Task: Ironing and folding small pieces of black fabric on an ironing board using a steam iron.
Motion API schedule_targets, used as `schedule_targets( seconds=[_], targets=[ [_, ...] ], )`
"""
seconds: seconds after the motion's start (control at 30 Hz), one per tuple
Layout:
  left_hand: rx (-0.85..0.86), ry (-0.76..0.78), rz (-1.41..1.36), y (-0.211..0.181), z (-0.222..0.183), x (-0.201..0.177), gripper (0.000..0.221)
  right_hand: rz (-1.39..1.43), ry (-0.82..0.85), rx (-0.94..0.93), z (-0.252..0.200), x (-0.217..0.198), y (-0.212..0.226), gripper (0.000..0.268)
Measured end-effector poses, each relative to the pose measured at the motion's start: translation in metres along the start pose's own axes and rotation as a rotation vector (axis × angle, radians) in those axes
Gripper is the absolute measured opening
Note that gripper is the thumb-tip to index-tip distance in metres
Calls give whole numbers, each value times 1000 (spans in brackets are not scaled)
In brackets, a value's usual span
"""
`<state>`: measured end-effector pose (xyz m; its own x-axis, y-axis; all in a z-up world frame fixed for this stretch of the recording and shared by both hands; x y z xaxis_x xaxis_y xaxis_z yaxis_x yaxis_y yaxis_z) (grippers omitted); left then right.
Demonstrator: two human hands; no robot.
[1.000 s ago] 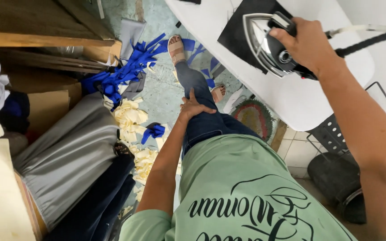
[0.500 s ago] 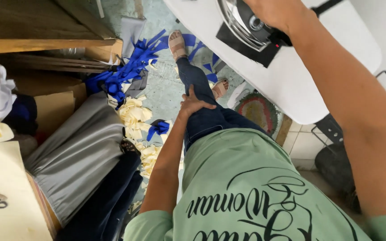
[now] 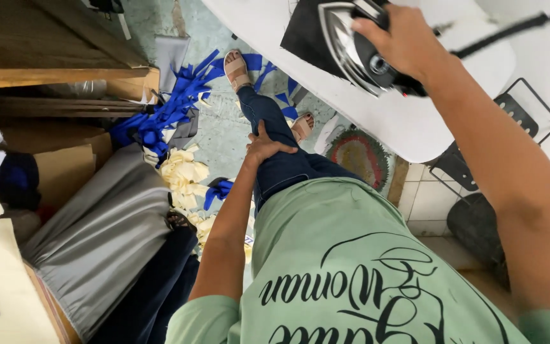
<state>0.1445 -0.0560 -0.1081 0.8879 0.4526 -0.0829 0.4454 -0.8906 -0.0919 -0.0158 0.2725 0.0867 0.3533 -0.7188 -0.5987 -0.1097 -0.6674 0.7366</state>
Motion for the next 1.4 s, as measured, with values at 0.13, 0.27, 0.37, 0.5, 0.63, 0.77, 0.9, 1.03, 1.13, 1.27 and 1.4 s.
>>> schedule_targets(
  seconds=[0.13,0.27,0.37,0.5,0.63,0.77,0.9,1.03,1.13,1.27,1.4],
  targets=[
    [13,3,17,-6,-4,-2,162,83,-37,386,-50,-8,-25,59],
    [7,-3,24,-7,-2,-3,162,122,-112,456,-73,-11,-34,73],
    [10,-2,11,-9,1,-2,161,110,-181,463,-72,-13,-38,72],
    [12,-15,79,-14,6,-1,163,155,-194,444,-70,-12,-35,69],
    [17,-9,66,-19,2,-3,163,180,-125,519,-82,-11,-12,75],
    [4,8,26,-22,-8,-6,161,190,-129,498,-81,-13,-20,75],
    [7,10,38,-24,-10,-8,162,165,-61,440,-61,-11,-20,72],
    [-1,13,28,-26,-6,-8,163,42,33,256,-35,0,-30,66],
    [20,-1,29,-23,-1,-6,163,-56,48,180,-11,8,-25,70],
    [10,-1,45,-21,-4,-9,161,-82,39,124,25,16,-9,71],
    [5,-41,146,-17,-2,-9,158,-101,20,16,56,26,6,75]
  ],
)
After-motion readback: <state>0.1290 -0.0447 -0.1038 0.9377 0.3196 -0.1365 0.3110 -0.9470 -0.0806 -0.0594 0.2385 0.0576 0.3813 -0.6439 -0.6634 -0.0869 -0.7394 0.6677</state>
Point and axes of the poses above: each hand's wrist, its own z-axis towards the middle knuckle, its own x-axis out of the palm, y = z × x, the point moved 6 cm from there along z, towards the middle knuckle, and after that the axes turned 13 degrees about z, right-handed, at the moved point
